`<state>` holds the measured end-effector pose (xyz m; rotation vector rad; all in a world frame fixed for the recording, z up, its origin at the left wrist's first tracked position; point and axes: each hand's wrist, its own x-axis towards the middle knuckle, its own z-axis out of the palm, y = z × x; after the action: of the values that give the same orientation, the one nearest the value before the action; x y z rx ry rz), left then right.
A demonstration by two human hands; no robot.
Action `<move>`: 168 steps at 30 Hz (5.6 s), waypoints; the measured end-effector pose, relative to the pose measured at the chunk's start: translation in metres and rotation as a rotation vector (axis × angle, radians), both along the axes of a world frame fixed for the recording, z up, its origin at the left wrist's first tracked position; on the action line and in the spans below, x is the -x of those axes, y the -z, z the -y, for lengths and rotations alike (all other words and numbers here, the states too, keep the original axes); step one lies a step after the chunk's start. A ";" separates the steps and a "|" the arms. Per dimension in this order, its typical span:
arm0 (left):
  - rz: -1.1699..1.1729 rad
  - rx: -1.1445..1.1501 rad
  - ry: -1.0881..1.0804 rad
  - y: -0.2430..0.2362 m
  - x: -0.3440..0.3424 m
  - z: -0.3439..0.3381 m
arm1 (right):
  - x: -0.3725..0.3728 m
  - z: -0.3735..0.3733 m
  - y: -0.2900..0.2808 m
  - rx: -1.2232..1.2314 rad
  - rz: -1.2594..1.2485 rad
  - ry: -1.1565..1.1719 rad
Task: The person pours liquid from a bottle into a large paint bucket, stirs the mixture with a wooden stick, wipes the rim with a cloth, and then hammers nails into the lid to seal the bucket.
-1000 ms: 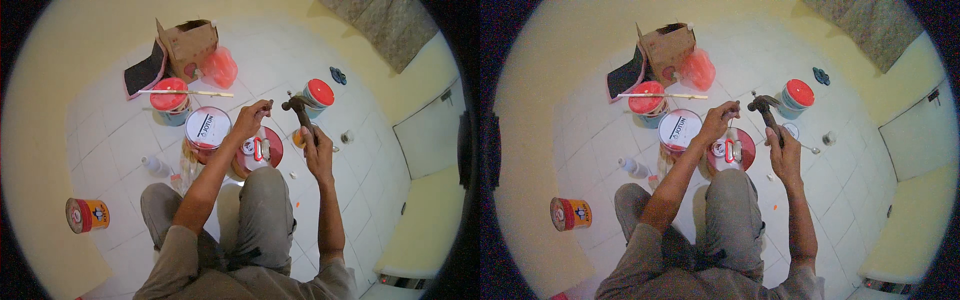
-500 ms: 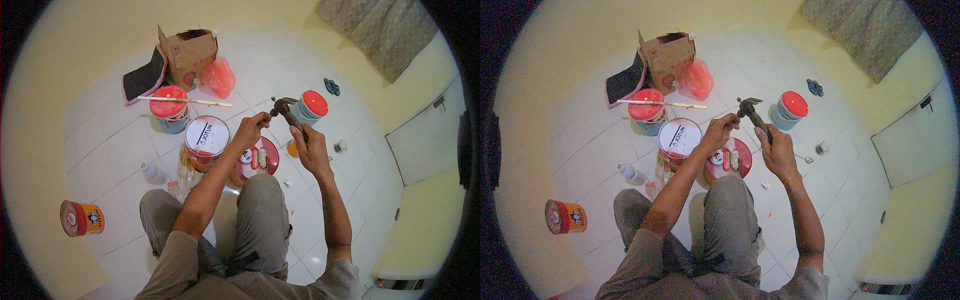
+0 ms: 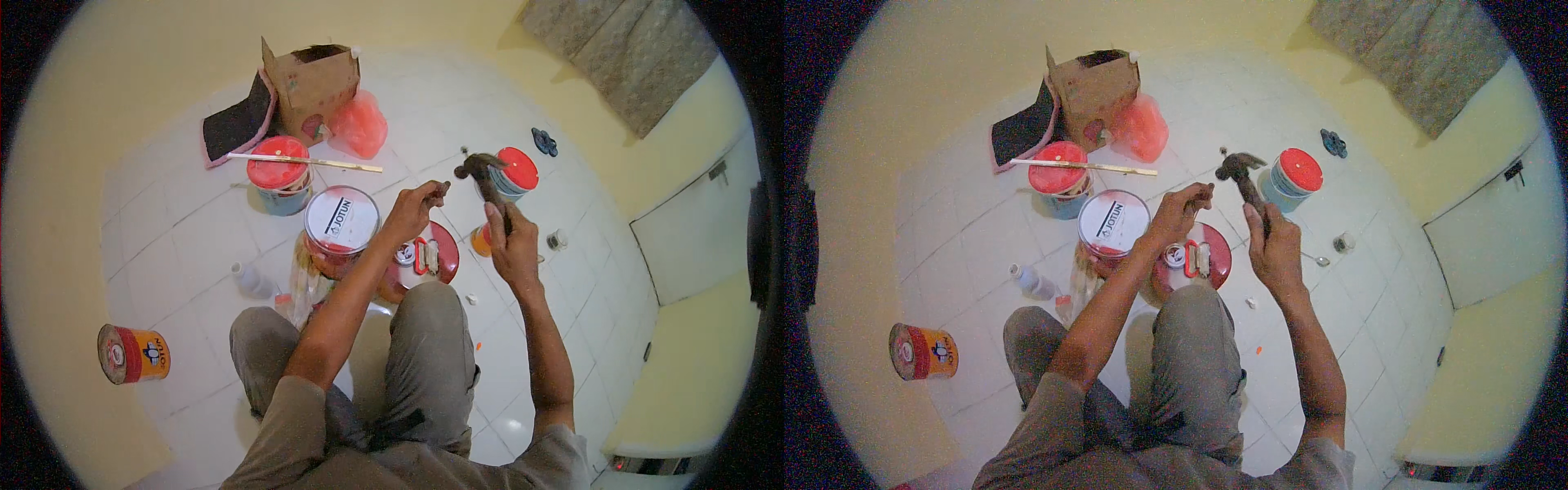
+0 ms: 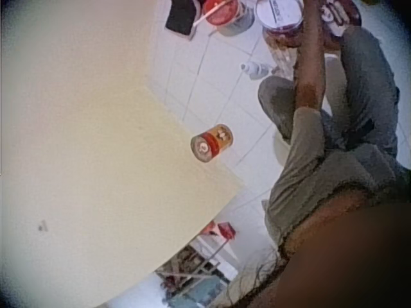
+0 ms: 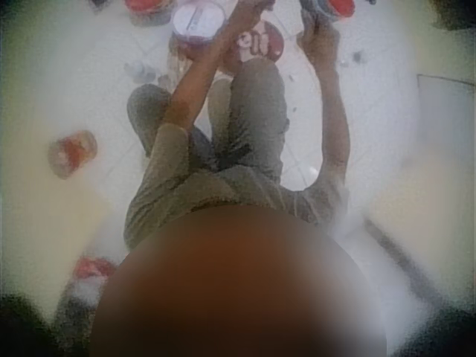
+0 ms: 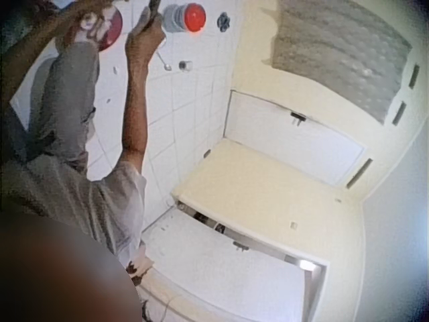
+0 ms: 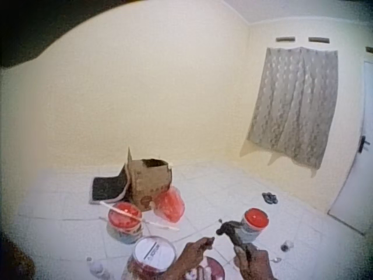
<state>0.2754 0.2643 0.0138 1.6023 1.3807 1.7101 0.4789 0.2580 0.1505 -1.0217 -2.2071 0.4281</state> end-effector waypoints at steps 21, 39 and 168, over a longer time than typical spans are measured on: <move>-0.047 0.015 0.016 -0.007 0.002 0.007 | 0.012 0.007 -0.005 -0.006 0.030 0.000; 0.280 0.039 -0.021 0.024 0.031 -0.015 | -0.034 0.029 0.036 0.254 -0.210 0.206; -0.135 0.198 0.650 -0.018 -0.040 0.113 | -0.092 0.149 0.031 0.111 -0.189 0.141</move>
<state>0.3157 0.1508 0.0320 1.8091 0.8966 1.0690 0.5706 0.1087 0.1193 -1.1381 -1.9487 0.5639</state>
